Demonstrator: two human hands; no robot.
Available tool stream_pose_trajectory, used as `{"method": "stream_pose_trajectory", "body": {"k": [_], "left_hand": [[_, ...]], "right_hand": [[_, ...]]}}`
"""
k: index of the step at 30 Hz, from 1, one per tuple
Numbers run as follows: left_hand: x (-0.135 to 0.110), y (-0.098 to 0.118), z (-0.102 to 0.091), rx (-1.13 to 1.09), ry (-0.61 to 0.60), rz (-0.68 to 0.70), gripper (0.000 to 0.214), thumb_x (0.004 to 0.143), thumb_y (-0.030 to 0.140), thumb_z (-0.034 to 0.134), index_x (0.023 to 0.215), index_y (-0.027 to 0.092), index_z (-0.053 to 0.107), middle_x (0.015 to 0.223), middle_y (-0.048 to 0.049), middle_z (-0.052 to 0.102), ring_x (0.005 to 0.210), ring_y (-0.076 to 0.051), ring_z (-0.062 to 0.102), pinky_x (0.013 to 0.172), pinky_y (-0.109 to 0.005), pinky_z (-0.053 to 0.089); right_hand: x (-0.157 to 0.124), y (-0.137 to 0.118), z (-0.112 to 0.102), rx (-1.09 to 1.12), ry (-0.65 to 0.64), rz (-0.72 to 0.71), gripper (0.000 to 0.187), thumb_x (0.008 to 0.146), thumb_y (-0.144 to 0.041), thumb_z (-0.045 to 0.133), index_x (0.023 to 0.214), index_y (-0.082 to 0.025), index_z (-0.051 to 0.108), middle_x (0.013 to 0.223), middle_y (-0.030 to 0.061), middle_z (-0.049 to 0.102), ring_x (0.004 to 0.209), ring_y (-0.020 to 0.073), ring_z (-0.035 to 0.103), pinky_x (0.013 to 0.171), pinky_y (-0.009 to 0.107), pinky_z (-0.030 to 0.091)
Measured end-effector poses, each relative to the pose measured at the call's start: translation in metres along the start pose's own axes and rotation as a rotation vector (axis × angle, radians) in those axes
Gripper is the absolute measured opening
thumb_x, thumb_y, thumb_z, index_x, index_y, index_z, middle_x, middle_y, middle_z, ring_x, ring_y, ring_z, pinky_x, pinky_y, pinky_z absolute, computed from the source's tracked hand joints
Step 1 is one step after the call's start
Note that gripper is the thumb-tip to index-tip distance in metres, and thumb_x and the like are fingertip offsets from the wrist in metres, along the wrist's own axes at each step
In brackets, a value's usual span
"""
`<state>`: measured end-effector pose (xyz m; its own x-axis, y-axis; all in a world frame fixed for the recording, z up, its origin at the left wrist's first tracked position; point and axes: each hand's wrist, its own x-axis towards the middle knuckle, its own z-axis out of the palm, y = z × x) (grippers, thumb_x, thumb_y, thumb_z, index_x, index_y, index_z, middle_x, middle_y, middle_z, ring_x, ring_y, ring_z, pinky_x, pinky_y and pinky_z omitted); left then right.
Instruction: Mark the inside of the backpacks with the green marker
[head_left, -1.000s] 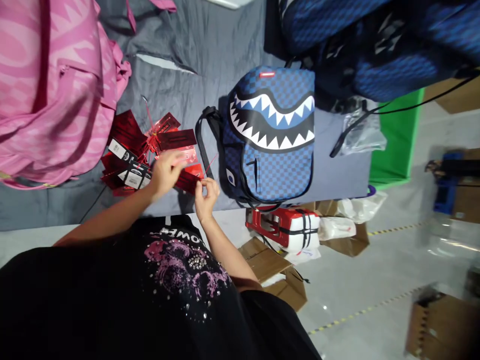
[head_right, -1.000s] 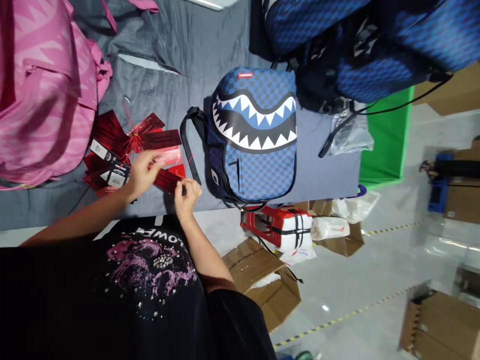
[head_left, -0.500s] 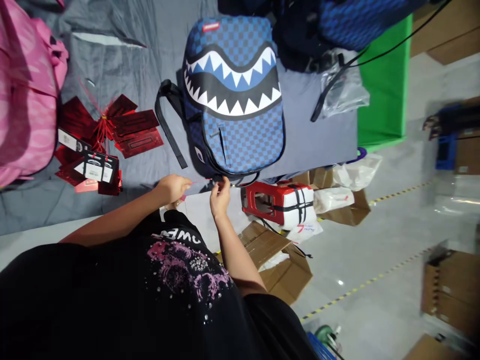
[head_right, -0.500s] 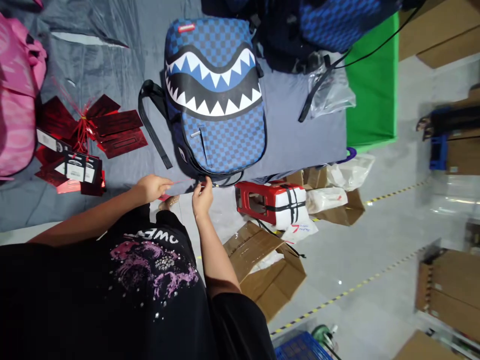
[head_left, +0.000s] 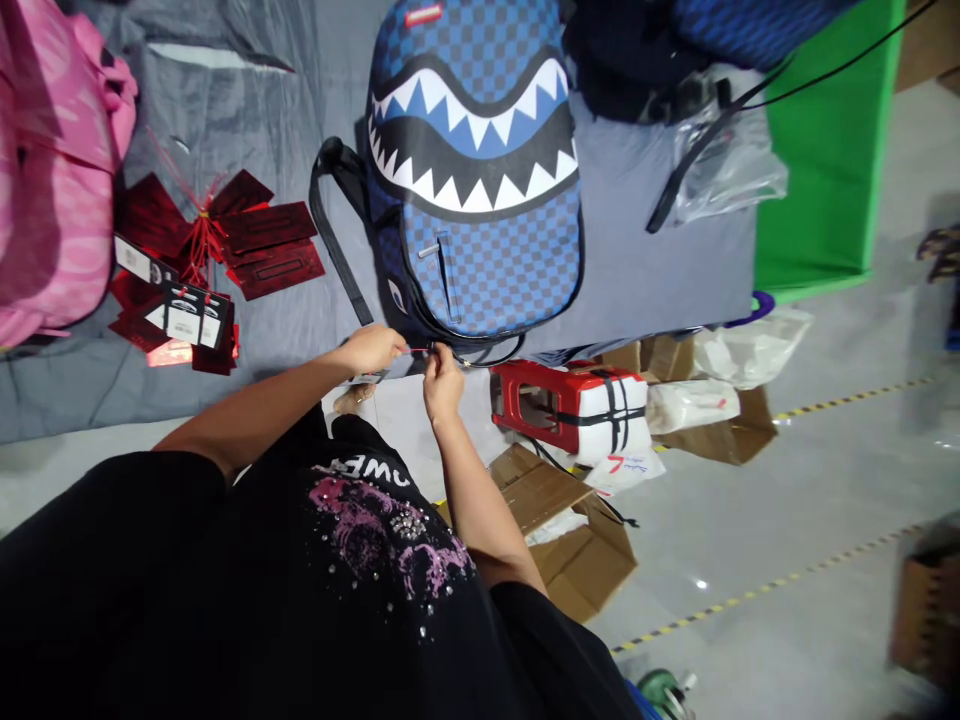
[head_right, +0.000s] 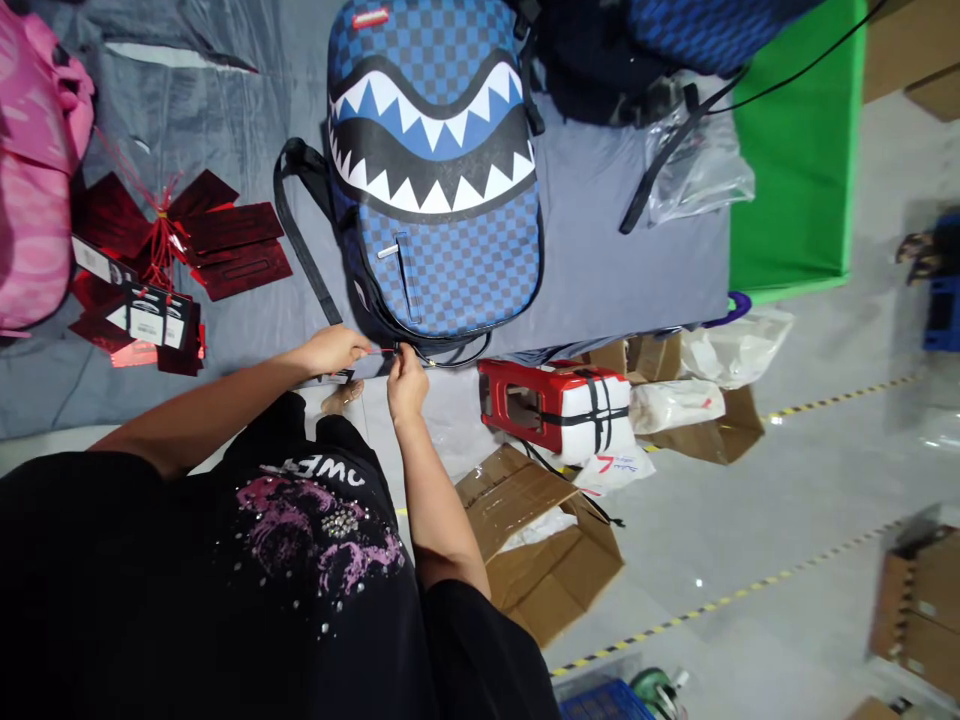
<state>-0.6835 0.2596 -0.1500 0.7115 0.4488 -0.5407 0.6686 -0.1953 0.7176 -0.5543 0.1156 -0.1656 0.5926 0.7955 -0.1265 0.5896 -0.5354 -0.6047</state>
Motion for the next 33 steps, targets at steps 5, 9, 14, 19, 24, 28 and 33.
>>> {"method": "stream_pose_trajectory", "body": {"k": [5,9,14,19,24,28,33], "left_hand": [[0.02,-0.003,-0.006,-0.246,-0.214,0.095,0.019,0.084,0.032,0.063,0.092,0.02,0.076,0.062,-0.0008,0.072,0.054,-0.014,0.063,0.056,-0.024,0.046],[0.004,-0.009,-0.014,-0.396,-0.271,0.189,0.057,0.073,0.029,0.076,0.127,0.019,0.063,0.088,-0.0033,0.078,0.074,-0.017,0.072,0.065,-0.024,0.052],[-0.018,-0.013,0.004,-0.397,-0.014,0.225,0.061,0.068,0.012,0.076,0.125,0.02,0.06,0.095,-0.0009,0.075,0.084,-0.015,0.07,0.075,-0.024,0.052],[-0.026,-0.009,0.027,-0.308,0.351,0.216,0.011,0.091,0.024,0.059,0.09,0.018,0.068,0.09,-0.0032,0.069,0.086,-0.016,0.064,0.083,-0.031,0.049],[-0.031,0.001,0.033,-0.193,0.431,0.283,0.013,0.088,0.03,0.068,0.078,0.021,0.069,0.124,-0.0101,0.064,0.124,-0.028,0.052,0.106,-0.045,0.038],[-0.03,0.006,0.04,-0.183,0.373,0.274,0.015,0.085,0.033,0.072,0.079,0.02,0.067,0.096,-0.0096,0.07,0.097,-0.025,0.064,0.09,-0.04,0.045],[-0.021,0.005,0.045,-0.329,0.344,0.212,0.009,0.093,0.022,0.058,0.094,0.02,0.066,0.076,-0.0011,0.07,0.077,-0.016,0.068,0.075,-0.028,0.049]], "right_hand": [[0.003,0.003,-0.024,-0.055,0.013,0.029,0.021,0.095,-0.036,0.053,0.092,-0.021,0.067,0.067,0.0032,0.066,0.061,0.0207,0.06,0.066,0.029,0.043],[-0.003,0.002,-0.036,-0.027,0.115,0.041,0.029,0.099,-0.039,0.045,0.093,-0.02,0.066,0.059,0.0007,0.061,0.056,0.0195,0.057,0.065,0.03,0.043],[-0.002,-0.003,-0.035,0.066,0.218,-0.036,0.033,0.099,-0.044,0.041,0.086,-0.021,0.06,0.083,0.0108,0.067,0.083,0.0251,0.064,0.082,0.038,0.049],[0.002,-0.01,-0.031,0.166,0.181,-0.129,0.028,0.1,-0.043,0.042,0.091,-0.022,0.057,0.098,0.0121,0.069,0.082,0.0214,0.066,0.078,0.037,0.054],[0.005,-0.015,-0.03,0.235,0.026,-0.229,0.024,0.1,-0.04,0.044,0.092,-0.022,0.057,0.105,0.0097,0.072,0.069,0.016,0.068,0.07,0.032,0.055],[0.012,-0.013,-0.031,0.239,-0.067,-0.274,0.025,0.098,-0.042,0.048,0.091,-0.022,0.062,0.087,0.0053,0.071,0.063,0.0163,0.065,0.067,0.031,0.054],[0.021,-0.009,-0.035,0.25,-0.134,-0.302,0.025,0.097,-0.035,0.047,0.1,-0.021,0.068,0.09,0.0066,0.07,0.06,0.0153,0.06,0.071,0.033,0.054]]}}
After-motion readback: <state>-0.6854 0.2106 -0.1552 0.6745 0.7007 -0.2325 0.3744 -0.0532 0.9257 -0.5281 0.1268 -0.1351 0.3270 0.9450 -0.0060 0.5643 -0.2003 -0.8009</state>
